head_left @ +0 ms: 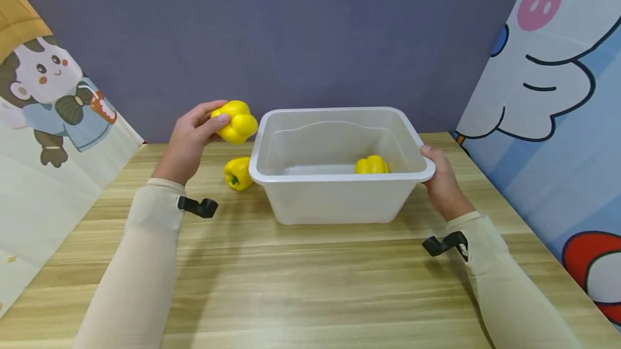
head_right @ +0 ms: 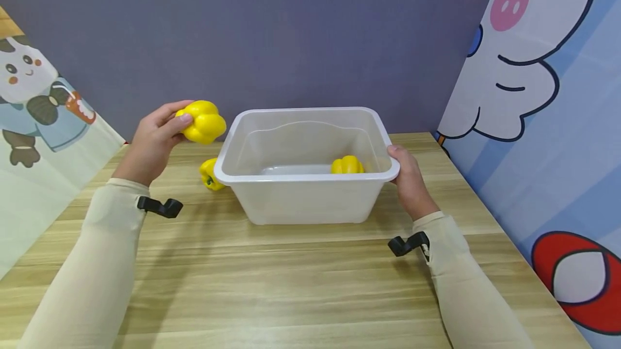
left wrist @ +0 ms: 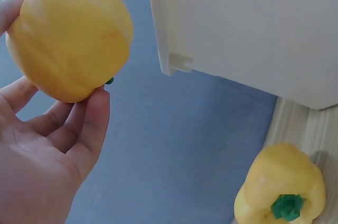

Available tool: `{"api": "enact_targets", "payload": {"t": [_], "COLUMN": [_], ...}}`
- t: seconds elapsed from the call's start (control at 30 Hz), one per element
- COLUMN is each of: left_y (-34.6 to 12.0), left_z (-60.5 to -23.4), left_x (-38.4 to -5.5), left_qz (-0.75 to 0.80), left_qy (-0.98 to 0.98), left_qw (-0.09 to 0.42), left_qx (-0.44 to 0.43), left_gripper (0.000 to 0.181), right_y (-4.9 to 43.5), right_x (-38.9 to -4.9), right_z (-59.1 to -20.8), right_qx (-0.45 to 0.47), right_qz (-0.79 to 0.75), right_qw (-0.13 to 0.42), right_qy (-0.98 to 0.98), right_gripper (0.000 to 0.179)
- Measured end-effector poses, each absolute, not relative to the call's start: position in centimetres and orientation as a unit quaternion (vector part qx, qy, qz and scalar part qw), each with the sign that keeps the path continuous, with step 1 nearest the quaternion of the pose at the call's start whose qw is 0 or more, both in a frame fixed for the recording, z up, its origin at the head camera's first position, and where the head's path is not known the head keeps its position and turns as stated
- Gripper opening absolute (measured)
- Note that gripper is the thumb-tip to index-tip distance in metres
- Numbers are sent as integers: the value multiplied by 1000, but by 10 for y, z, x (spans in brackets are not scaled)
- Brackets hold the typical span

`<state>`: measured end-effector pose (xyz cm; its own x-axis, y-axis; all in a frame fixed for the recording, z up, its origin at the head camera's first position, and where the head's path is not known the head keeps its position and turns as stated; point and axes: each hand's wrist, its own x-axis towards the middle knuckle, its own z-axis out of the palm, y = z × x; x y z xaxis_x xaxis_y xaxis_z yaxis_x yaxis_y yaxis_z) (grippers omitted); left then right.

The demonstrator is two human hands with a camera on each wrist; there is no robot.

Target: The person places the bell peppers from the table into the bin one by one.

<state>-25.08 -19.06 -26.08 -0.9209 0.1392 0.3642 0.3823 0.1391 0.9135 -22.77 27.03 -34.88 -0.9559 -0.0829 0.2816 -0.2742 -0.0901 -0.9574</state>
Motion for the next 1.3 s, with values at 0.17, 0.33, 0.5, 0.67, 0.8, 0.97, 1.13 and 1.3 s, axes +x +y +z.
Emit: {"api": "enact_targets", "payload": {"t": [0.17, 0.33, 0.5, 0.67, 0.8, 0.97, 1.13, 1.3], "left_y": [-189, -186, -184, -182, -180, -175, -168, -163], "left_z": [-258, -251, -248, -247, -244, -240, -236, -232], "left_x": [-253, -254, -257, -262, -264, -266, -269, -271], "left_qz": [-637, -629, -624, -635, -644, -642, -627, -614], "left_qy": [-746, -752, -757, -745, -738, -741, -753, -764], "left_qw": [87, 82, 71, 78, 79, 71, 72, 69], "left_qx": [-173, -177, -182, -188, -188, -182, -184, -186], "left_gripper": [48, 48, 48, 47, 47, 48, 49, 50], "right_y": [271, 271, 271, 270, 269, 270, 270, 271], "right_x": [-227, -228, -229, -229, -229, -228, -228, -229], "right_z": [-349, -349, -349, -349, -349, -348, -349, -350], "right_qx": [127, 130, 132, 133, 131, 132, 132, 130], "right_qz": [719, 712, 718, 720, 721, 726, 722, 723], "right_qw": [68, 71, 72, 75, 77, 76, 77, 80], "right_qy": [-680, -686, -679, -677, -676, -670, -675, -673], "right_gripper": [43, 46, 45, 45, 45, 41, 41, 41]}}
